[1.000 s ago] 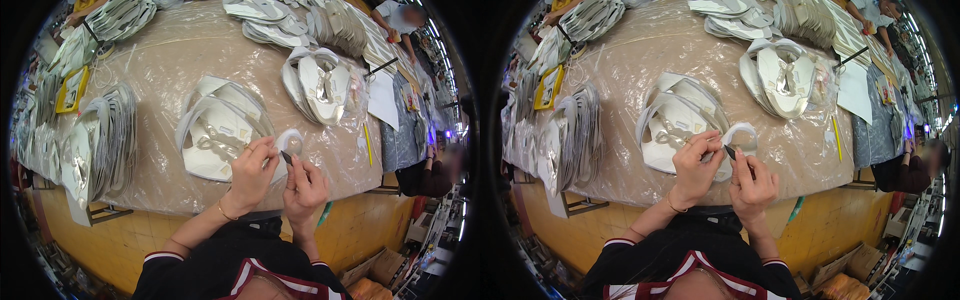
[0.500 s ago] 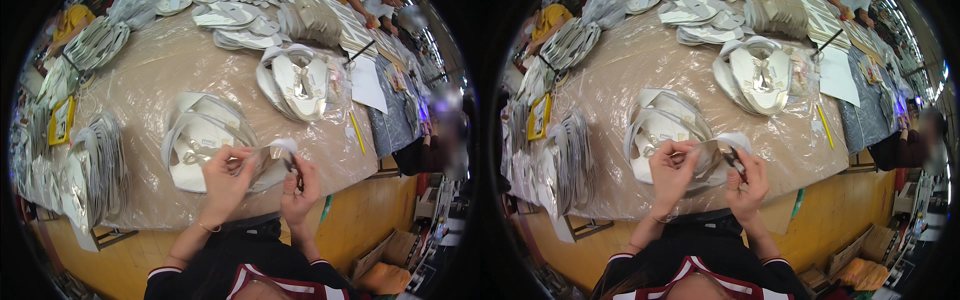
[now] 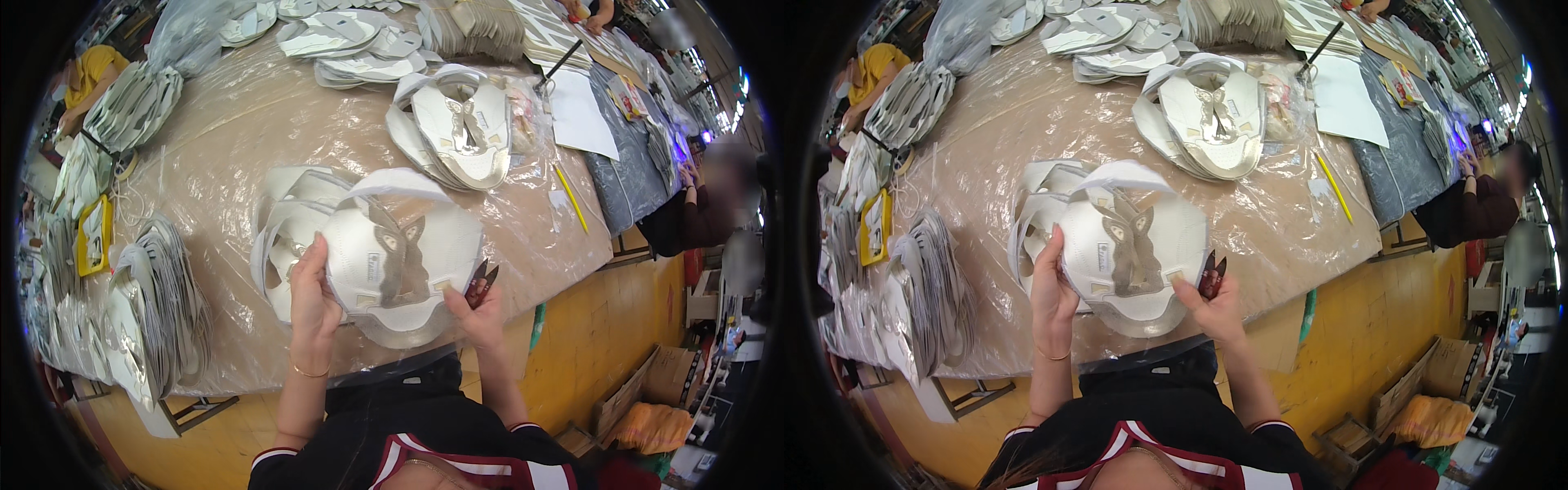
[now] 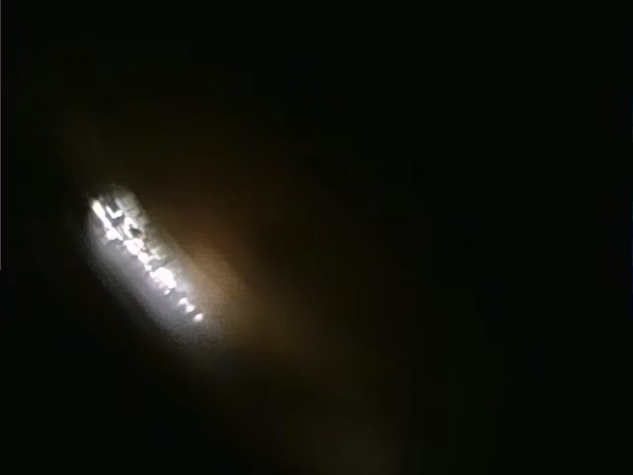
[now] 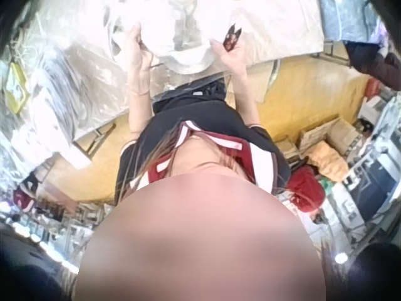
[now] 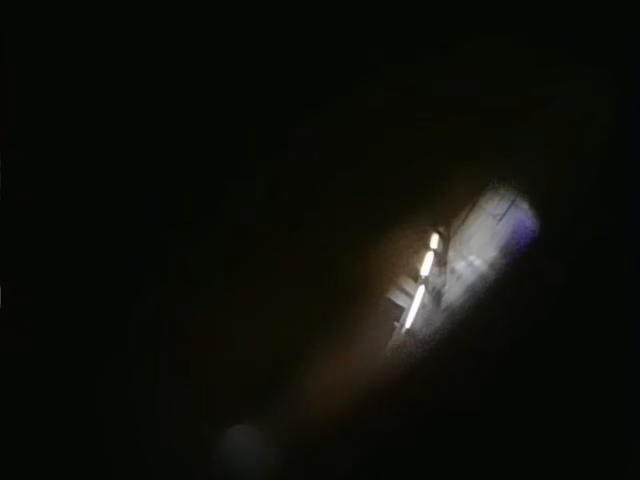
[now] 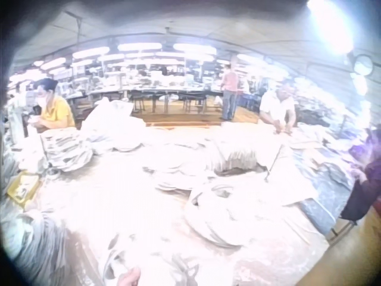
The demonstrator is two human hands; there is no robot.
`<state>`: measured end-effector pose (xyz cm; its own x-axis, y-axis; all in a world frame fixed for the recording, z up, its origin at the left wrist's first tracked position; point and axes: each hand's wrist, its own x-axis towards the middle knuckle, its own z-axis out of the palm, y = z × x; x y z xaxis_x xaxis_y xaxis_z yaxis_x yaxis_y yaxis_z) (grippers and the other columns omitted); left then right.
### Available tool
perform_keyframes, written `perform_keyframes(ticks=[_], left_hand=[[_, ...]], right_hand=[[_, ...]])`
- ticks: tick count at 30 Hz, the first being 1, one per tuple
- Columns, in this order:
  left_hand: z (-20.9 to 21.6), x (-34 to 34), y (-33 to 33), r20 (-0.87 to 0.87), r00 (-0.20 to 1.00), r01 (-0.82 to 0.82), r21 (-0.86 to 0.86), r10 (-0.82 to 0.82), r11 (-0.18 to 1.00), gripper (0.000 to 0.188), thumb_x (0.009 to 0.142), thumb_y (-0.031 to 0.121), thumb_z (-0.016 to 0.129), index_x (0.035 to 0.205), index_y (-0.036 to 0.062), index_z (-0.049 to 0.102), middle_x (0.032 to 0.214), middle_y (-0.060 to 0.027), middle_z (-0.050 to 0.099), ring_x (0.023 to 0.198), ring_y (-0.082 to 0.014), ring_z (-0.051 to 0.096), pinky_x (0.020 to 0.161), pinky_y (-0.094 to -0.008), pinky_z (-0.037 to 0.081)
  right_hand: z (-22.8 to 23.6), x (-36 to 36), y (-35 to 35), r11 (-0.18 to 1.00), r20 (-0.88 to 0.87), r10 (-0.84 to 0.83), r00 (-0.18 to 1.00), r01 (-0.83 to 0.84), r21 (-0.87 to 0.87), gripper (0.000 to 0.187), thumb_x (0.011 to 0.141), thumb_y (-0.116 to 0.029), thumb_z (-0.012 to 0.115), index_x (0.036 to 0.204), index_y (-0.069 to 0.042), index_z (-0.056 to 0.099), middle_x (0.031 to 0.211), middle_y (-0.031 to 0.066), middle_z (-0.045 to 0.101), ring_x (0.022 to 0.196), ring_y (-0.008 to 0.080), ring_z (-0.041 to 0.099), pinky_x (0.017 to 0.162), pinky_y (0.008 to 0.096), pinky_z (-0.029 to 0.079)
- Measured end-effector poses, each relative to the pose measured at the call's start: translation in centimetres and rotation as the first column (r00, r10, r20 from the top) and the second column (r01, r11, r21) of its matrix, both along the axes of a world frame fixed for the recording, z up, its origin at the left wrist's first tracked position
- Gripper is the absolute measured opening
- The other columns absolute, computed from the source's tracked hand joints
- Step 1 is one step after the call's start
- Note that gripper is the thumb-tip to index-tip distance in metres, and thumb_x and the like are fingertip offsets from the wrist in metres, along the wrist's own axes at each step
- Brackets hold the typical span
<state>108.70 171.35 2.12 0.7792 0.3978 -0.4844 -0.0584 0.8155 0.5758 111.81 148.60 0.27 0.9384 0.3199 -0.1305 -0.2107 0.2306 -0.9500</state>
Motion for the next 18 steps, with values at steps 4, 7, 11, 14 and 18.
perform_keyframes(ticks=[4,7,11,14,18], left_hand=[[-1.0,-0.4,0.2,-0.002,0.993,-0.118,-0.092,0.118,0.989,0.030,0.102,0.022,0.046,0.117,-0.0018,0.058,0.108,-0.0112,0.067,0.099,-0.0159,0.066,0.087,-0.0288,0.056],[-1.6,-1.0,0.7,0.182,0.981,-0.041,-0.165,0.072,0.985,0.026,0.104,0.025,0.043,0.102,0.0042,0.058,0.106,-0.0131,0.067,0.098,-0.0187,0.067,0.085,-0.0313,0.057],[-1.8,-1.8,0.4,0.237,0.972,0.035,-0.171,0.007,0.985,0.039,0.105,0.037,0.036,0.077,0.0117,0.047,0.100,-0.0142,0.067,0.097,-0.0237,0.067,0.081,-0.0371,0.058],[-1.4,-1.8,-0.3,0.166,0.986,0.042,-0.083,-0.028,0.996,0.044,0.105,0.044,0.032,0.075,0.0124,0.041,0.095,-0.0130,0.067,0.097,-0.0262,0.067,0.081,-0.0405,0.058],[-0.8,-1.9,-1.2,0.095,0.994,0.049,-0.004,-0.048,0.999,0.048,0.105,0.046,0.030,0.076,0.0110,0.045,0.096,-0.0134,0.065,0.093,-0.0258,0.066,0.079,-0.0409,0.057]], right_hand=[[0.6,0.8,1.5,0.985,0.029,-0.162,0.986,0.161,0.056,0.020,0.090,-0.005,0.066,0.107,0.003,0.062,0.098,0.0035,0.066,0.085,0.0075,0.059,0.078,0.0234,0.047],[1.5,1.7,2.0,0.950,-0.108,-0.239,0.965,0.255,0.180,0.016,0.090,-0.002,0.065,0.105,0.002,0.062,0.099,0.0042,0.066,0.087,0.0071,0.059,0.079,0.0243,0.046],[2.4,2.8,1.4,0.916,-0.120,-0.352,0.928,0.368,0.157,0.008,0.090,-0.002,0.064,0.091,-0.004,0.057,0.097,0.0044,0.064,0.088,0.0078,0.057,0.082,0.0248,0.045],[2.5,3.2,1.0,0.904,-0.070,-0.389,0.919,0.395,0.164,0.022,0.093,-0.004,0.058,0.115,0.002,0.057,0.111,0.0106,0.064,0.097,0.0155,0.062,0.085,0.0306,0.050],[2.8,3.1,0.9,0.891,-0.113,-0.398,0.910,0.413,0.187,0.022,0.094,-0.005,0.058,0.115,0.001,0.057,0.110,0.0097,0.064,0.098,0.0154,0.062,0.086,0.0299,0.050]])
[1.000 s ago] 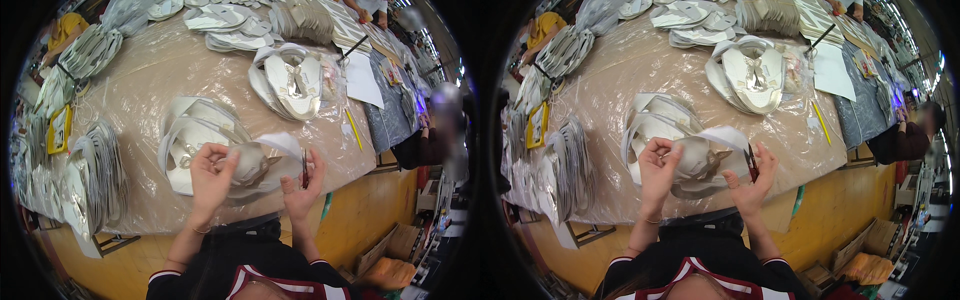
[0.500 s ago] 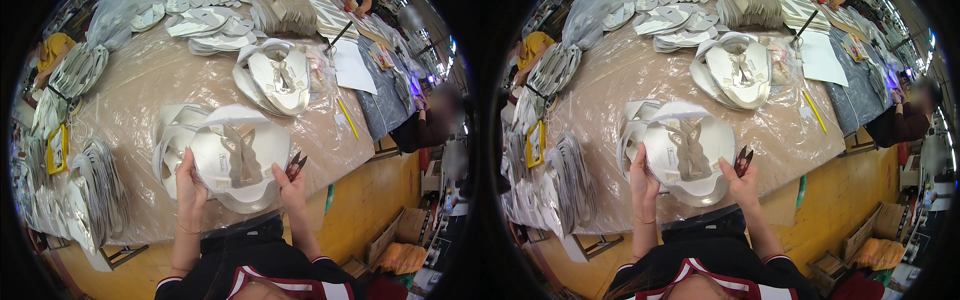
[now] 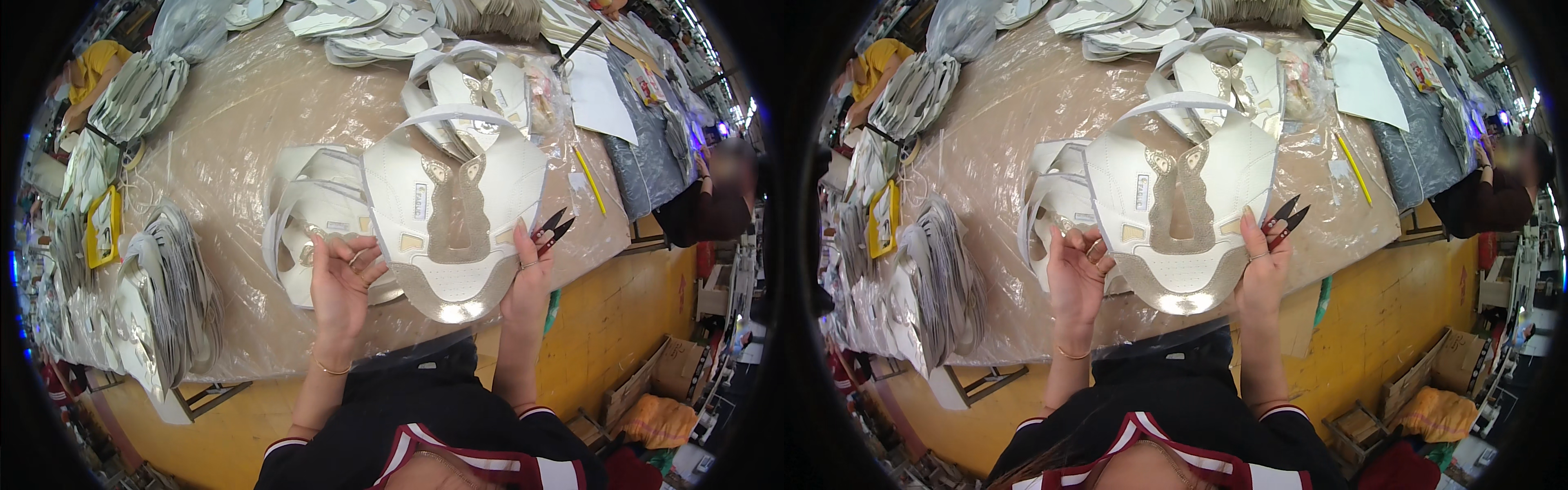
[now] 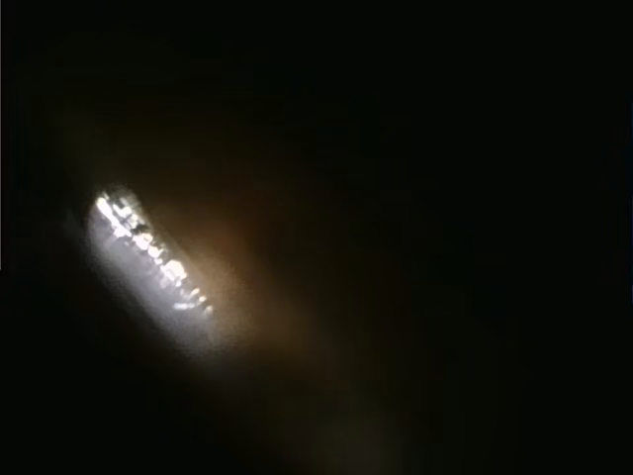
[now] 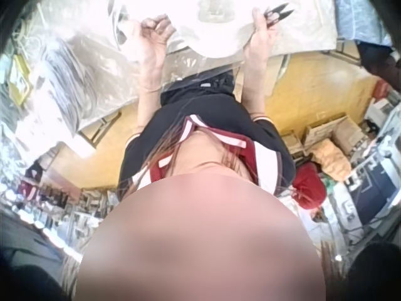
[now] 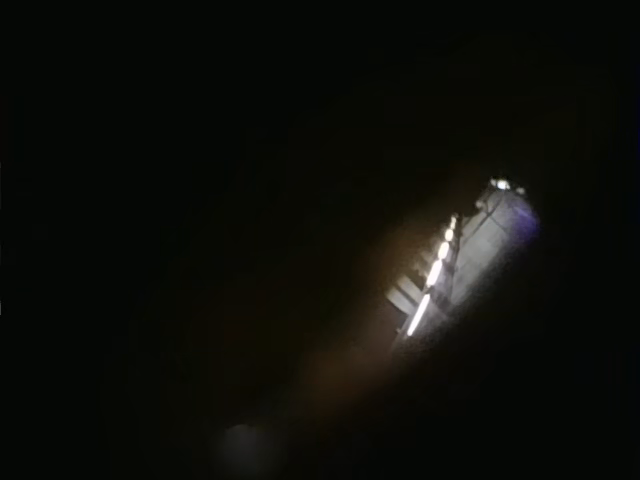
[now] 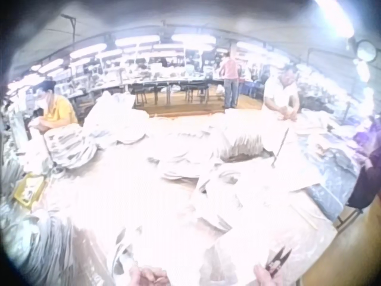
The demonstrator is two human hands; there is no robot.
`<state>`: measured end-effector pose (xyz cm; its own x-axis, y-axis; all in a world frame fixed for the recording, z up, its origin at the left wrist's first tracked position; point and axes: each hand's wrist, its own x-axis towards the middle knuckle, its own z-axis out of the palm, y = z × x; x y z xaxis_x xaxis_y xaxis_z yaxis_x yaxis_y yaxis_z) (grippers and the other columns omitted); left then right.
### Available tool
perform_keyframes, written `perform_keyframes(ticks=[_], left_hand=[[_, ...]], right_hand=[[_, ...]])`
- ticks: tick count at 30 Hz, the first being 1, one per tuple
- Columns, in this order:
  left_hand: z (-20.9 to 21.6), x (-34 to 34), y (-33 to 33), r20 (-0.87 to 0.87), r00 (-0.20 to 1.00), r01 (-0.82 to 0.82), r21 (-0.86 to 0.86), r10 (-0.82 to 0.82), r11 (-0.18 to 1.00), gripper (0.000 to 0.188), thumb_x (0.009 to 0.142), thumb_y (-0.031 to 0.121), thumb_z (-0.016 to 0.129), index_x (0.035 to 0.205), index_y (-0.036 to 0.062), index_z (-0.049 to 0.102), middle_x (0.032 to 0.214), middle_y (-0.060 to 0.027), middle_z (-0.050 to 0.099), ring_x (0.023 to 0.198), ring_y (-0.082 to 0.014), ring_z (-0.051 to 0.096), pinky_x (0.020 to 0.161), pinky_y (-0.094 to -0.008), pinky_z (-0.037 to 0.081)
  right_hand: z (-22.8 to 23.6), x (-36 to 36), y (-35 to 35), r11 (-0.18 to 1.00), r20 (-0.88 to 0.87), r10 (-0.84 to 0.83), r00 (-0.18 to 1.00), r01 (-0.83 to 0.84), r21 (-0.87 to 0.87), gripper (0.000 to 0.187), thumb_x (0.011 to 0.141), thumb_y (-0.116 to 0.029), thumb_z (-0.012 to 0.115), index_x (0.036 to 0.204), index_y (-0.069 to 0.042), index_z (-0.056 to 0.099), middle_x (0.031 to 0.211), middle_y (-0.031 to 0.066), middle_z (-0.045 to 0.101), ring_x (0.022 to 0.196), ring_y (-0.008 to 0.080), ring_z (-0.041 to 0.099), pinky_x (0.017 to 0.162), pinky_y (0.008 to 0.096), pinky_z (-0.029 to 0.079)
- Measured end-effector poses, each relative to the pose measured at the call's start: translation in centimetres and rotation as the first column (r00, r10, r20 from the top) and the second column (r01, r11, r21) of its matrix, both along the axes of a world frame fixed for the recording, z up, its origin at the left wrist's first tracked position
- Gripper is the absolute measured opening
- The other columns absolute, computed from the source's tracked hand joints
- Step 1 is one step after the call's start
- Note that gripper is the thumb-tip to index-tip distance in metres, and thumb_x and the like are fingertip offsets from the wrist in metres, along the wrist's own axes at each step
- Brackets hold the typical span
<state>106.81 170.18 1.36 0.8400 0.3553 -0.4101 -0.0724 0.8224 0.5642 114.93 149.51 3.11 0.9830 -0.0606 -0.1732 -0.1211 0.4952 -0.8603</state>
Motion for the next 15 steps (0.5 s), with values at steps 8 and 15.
perform_keyframes(ticks=[8,15], left_hand=[[0.5,-0.9,-1.2,0.054,0.988,0.133,0.166,-0.143,0.977,0.053,0.105,0.045,0.027,0.081,0.0046,0.051,0.095,-0.0117,0.063,0.083,-0.0193,0.064,0.076,-0.0341,0.056],[1.6,-1.4,-2.5,0.070,0.985,0.131,0.301,-0.159,0.945,0.052,0.106,0.044,0.027,0.083,0.0027,0.051,0.087,-0.0101,0.062,0.080,-0.0163,0.063,0.079,-0.0319,0.054]], right_hand=[[0.7,-0.3,0.6,0.998,0.040,-0.050,0.998,0.048,0.037,0.022,0.093,-0.006,0.059,0.114,0.000,0.056,0.108,0.0078,0.063,0.097,0.0154,0.061,0.086,0.0300,0.049],[1.0,-0.6,1.0,0.997,0.040,-0.075,0.996,0.075,0.002,0.022,0.093,-0.009,0.061,0.112,-0.001,0.056,0.108,0.0088,0.063,0.100,0.0168,0.060,0.089,0.0323,0.047]])
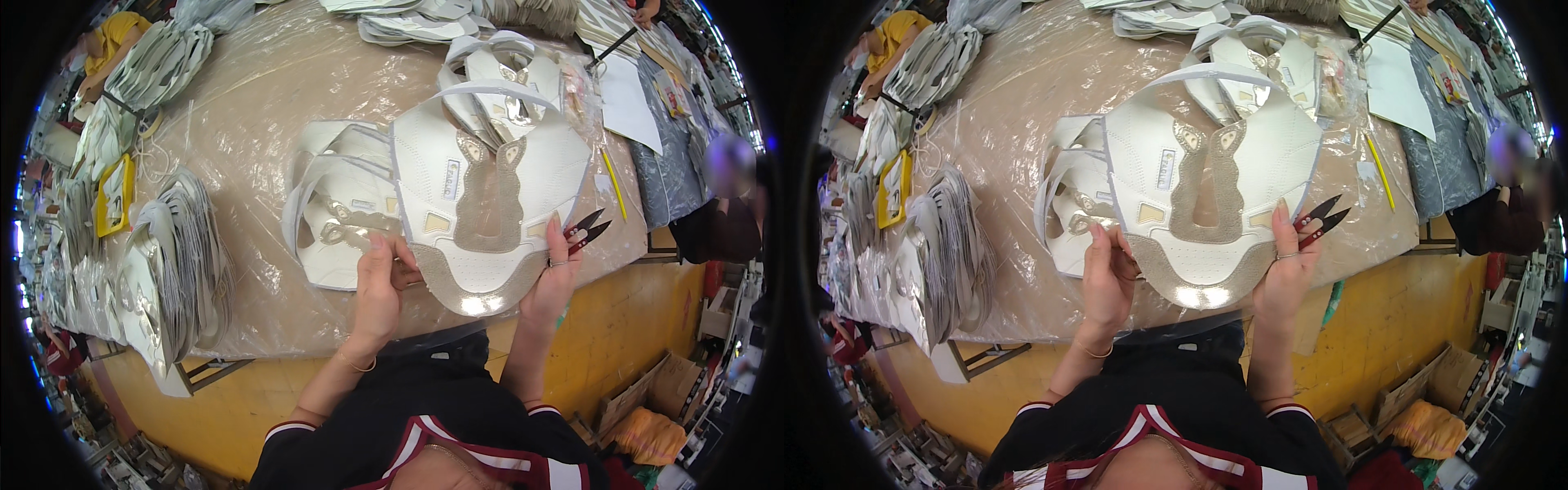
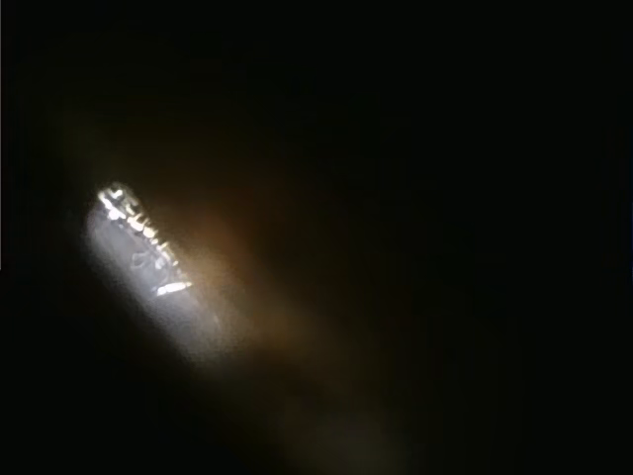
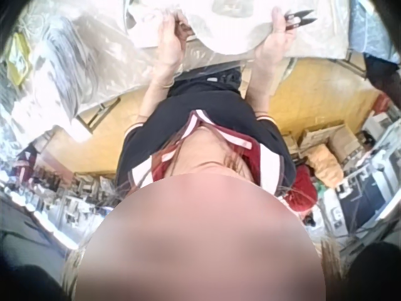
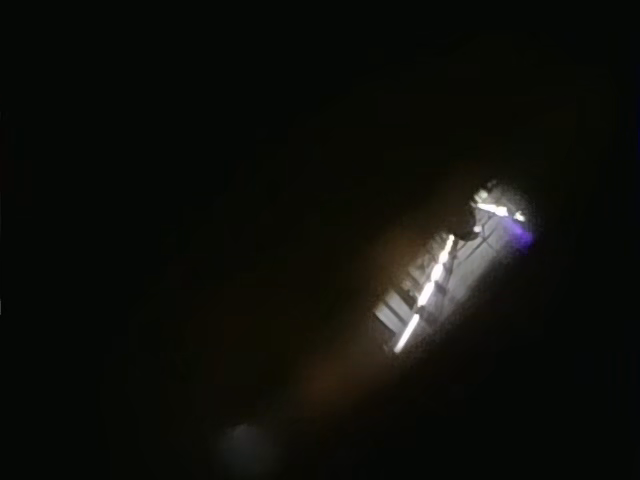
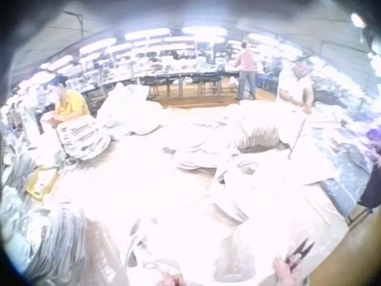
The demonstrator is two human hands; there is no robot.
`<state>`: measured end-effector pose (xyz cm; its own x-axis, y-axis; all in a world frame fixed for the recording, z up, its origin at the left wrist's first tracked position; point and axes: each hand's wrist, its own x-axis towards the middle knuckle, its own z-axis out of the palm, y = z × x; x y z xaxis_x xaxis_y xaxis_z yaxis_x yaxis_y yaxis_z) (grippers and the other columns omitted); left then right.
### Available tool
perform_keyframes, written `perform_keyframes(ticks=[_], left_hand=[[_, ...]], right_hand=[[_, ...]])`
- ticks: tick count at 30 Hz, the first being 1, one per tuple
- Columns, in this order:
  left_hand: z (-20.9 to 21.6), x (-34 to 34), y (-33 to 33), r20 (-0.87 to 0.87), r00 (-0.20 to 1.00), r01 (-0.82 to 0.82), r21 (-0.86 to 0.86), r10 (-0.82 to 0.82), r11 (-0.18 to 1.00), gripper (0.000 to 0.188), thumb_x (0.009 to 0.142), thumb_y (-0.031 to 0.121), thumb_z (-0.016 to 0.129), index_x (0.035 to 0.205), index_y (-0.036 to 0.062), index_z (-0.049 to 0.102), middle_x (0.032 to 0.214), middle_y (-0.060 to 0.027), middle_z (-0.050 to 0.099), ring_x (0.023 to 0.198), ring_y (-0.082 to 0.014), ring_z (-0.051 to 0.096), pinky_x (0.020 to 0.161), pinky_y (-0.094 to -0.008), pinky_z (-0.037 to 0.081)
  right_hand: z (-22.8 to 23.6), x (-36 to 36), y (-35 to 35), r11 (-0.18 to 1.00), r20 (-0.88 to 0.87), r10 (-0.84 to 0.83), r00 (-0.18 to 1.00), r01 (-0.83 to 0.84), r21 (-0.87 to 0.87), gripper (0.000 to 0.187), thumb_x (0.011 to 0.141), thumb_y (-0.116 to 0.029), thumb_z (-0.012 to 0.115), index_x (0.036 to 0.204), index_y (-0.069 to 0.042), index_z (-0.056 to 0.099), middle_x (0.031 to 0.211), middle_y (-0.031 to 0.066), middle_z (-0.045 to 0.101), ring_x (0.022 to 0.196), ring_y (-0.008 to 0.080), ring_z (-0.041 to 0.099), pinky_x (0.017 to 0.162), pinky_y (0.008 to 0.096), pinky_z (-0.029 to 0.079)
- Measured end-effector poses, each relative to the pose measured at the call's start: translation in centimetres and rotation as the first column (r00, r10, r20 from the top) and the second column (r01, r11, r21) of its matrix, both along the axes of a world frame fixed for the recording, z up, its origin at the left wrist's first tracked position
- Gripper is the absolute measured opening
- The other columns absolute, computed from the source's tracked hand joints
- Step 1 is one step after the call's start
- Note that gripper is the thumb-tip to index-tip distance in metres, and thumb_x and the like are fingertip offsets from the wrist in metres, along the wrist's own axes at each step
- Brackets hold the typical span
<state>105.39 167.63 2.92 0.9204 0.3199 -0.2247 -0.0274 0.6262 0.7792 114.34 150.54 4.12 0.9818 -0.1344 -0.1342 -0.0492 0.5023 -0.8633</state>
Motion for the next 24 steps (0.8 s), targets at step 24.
perform_keyframes(ticks=[24], left_hand=[[10.8,-1.3,-2.9,0.818,0.069,0.795,0.300,-0.570,0.527,0.023,0.095,0.022,0.062,0.091,-0.0007,0.061,0.101,-0.0180,0.062,0.088,-0.0339,0.062,0.078,-0.0403,0.050]], right_hand=[[-5.2,18.2,-4.0,0.477,0.552,0.037,0.833,0.470,-0.742,0.031,0.093,-0.023,0.064,0.108,0.005,0.062,0.089,0.0051,0.062,0.073,0.0083,0.046,0.066,0.0236,0.039]])
